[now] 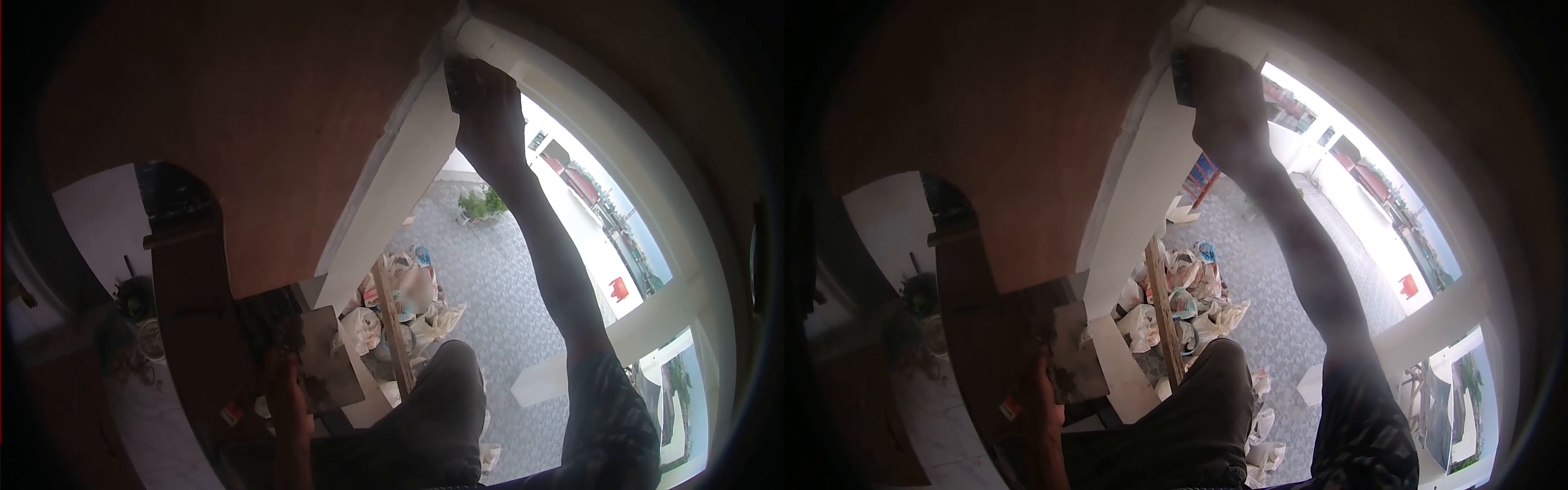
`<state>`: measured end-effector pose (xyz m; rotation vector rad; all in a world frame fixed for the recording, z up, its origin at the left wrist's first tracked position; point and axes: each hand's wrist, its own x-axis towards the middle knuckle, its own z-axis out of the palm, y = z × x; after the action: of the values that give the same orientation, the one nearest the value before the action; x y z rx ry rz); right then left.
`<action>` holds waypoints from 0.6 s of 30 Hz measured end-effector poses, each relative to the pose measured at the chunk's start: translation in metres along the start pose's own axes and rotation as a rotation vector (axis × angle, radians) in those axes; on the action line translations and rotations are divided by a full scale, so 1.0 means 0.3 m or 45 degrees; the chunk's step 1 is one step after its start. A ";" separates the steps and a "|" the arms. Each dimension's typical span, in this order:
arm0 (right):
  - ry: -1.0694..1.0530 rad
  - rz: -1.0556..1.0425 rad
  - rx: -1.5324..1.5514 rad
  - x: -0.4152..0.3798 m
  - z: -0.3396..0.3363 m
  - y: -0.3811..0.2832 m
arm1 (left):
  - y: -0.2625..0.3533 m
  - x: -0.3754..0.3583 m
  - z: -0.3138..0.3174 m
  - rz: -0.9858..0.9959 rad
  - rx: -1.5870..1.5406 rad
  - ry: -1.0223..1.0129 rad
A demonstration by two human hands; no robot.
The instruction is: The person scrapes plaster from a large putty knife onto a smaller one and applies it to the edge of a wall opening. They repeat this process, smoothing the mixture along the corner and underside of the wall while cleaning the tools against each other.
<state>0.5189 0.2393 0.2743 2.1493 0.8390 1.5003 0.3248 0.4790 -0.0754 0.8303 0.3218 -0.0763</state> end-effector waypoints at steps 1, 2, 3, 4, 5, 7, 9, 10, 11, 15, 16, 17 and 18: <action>-0.052 -0.063 0.028 -0.018 -0.015 0.005 | 0.006 0.000 0.003 0.012 0.016 -0.008; -0.010 -0.066 -0.042 -0.021 -0.029 0.004 | 0.007 0.002 0.004 0.003 0.017 -0.002; 0.030 -0.068 -0.111 -0.020 -0.045 0.001 | 0.007 0.003 0.004 -0.008 0.020 0.005; 0.068 -0.067 -0.179 -0.013 -0.058 -0.001 | 0.006 0.002 0.002 -0.021 0.025 0.012; 0.053 0.017 -0.100 0.026 -0.074 -0.011 | 0.001 0.003 -0.003 -0.025 0.020 0.010; 0.178 -0.024 -0.054 0.065 -0.033 0.027 | -0.011 0.012 -0.010 -0.031 0.007 0.000; 0.218 -0.052 0.000 0.085 -0.008 0.047 | 0.000 -0.001 0.015 -0.010 -0.045 0.049; 0.241 -0.081 -0.001 0.086 0.007 0.053 | 0.005 -0.005 0.023 0.000 -0.073 0.078; 0.261 -0.108 0.002 0.082 0.019 0.054 | 0.006 -0.007 0.021 -0.016 -0.077 0.078; 0.139 -0.063 0.005 0.049 0.030 0.017 | 0.001 -0.004 0.005 -0.048 -0.050 0.063; 0.067 0.046 -0.037 0.026 0.024 -0.022 | -0.002 0.000 0.003 -0.046 -0.037 0.056; 0.031 0.114 0.015 0.009 0.023 -0.056 | -0.006 0.002 0.002 -0.044 -0.037 0.068; -0.006 0.184 0.070 -0.008 0.031 -0.080 | -0.009 0.004 0.001 -0.043 -0.036 0.081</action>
<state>0.5211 0.2560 0.2545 2.2963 0.7452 1.5569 0.3254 0.4770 -0.0776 0.8006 0.3958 -0.0772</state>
